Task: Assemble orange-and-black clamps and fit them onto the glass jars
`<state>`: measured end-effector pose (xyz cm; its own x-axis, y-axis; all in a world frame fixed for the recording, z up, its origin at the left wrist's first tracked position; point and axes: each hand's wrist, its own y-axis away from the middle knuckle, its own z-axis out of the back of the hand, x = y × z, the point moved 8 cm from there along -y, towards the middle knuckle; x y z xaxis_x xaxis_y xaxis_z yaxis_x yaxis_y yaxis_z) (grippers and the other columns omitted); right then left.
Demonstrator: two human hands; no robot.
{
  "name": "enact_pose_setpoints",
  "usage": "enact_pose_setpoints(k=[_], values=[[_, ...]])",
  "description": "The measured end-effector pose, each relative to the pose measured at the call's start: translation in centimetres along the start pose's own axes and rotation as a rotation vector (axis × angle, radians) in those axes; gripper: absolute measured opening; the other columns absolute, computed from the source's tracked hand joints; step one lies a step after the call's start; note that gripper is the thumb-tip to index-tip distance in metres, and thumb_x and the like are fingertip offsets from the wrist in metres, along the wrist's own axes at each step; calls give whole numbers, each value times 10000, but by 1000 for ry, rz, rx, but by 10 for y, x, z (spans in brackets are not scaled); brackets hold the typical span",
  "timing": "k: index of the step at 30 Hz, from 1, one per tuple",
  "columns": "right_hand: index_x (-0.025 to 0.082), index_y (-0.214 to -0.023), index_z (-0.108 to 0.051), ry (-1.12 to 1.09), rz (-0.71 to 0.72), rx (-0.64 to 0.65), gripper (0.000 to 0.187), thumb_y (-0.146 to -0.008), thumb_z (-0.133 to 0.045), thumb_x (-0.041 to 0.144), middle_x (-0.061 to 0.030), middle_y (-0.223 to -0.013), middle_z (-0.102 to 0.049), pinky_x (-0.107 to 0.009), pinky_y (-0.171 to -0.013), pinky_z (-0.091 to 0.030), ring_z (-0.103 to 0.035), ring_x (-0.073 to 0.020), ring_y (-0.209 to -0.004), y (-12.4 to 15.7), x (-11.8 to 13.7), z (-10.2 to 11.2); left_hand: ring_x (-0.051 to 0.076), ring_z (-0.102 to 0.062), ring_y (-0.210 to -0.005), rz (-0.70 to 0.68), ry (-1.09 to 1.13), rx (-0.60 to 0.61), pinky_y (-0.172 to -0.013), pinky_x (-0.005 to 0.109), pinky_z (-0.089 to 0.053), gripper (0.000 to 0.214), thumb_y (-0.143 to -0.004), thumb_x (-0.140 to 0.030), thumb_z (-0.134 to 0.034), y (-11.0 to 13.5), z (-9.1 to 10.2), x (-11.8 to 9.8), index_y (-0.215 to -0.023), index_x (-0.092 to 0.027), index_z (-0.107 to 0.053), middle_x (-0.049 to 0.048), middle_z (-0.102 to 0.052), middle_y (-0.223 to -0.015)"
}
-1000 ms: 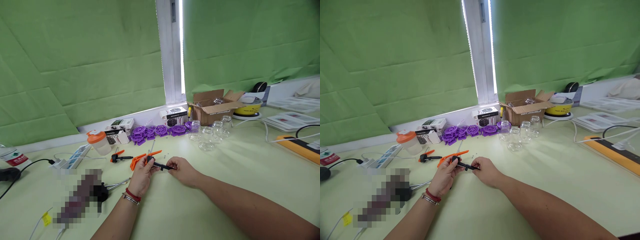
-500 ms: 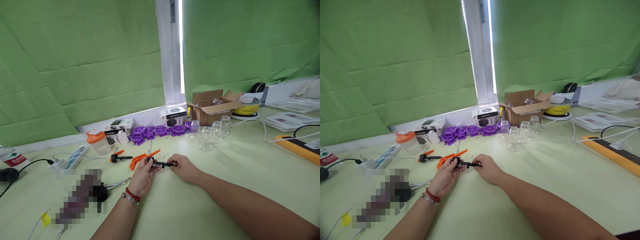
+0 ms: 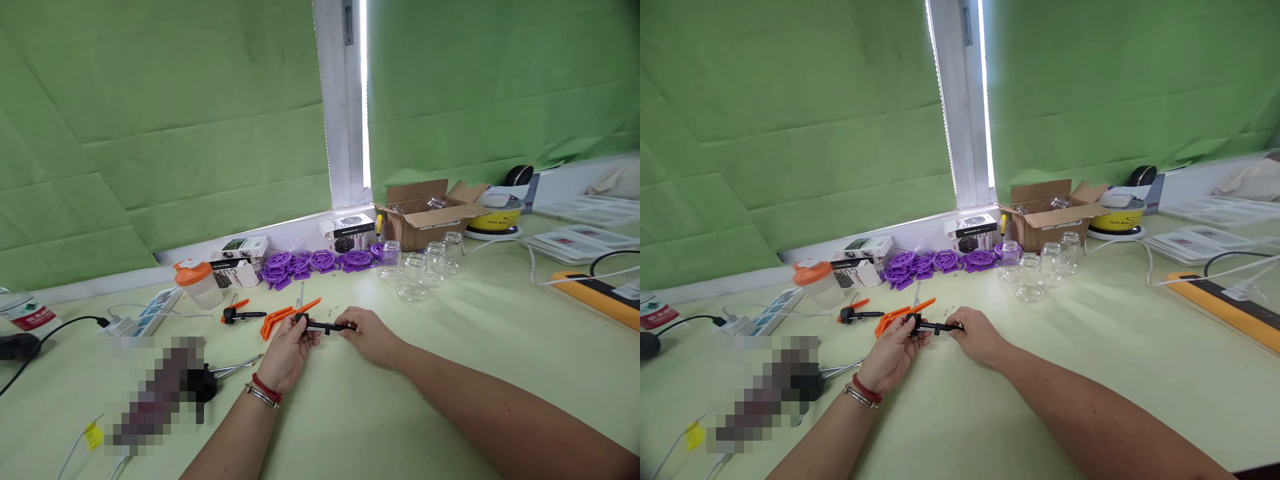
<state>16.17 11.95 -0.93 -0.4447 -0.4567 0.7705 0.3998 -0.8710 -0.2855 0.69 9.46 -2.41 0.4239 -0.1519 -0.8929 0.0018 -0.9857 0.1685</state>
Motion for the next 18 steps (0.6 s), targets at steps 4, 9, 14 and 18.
enact_pose_setpoints(k=[4,9,14,18], values=[[216,-852,-660,22,13,-1,210,-750,-503,119,-20,-841,-599,-278,-731,-412,-540,-156,-783,0,2,1,125,-601,-691,2,-2,-4,-633,271,-507,98,-806,-218,-567,0,0,-1,-871,-146,-558,70,-612,-902],[210,-846,-657,34,27,-20,214,-750,-500,101,-24,-845,-597,-285,-739,-416,-541,-159,-790,2,7,3,125,-598,-694,11,1,0,-648,276,-509,95,-815,-217,-558,0,-1,0,-879,-148,-550,68,-607,-904],[204,-850,-659,49,19,-33,216,-753,-499,95,-33,-850,-595,-295,-751,-417,-540,-166,-797,2,8,5,122,-596,-683,8,10,8,-656,282,-510,79,-808,-206,-563,1,-3,1,-862,-152,-546,64,-603,-902],[200,-843,-656,52,23,-51,208,-748,-504,93,-35,-857,-599,-299,-772,-413,-541,-171,-826,0,5,5,120,-597,-691,-1,21,18,-655,276,-508,106,-792,-220,-585,0,-3,2,-869,-157,-550,62,-603,-907]])
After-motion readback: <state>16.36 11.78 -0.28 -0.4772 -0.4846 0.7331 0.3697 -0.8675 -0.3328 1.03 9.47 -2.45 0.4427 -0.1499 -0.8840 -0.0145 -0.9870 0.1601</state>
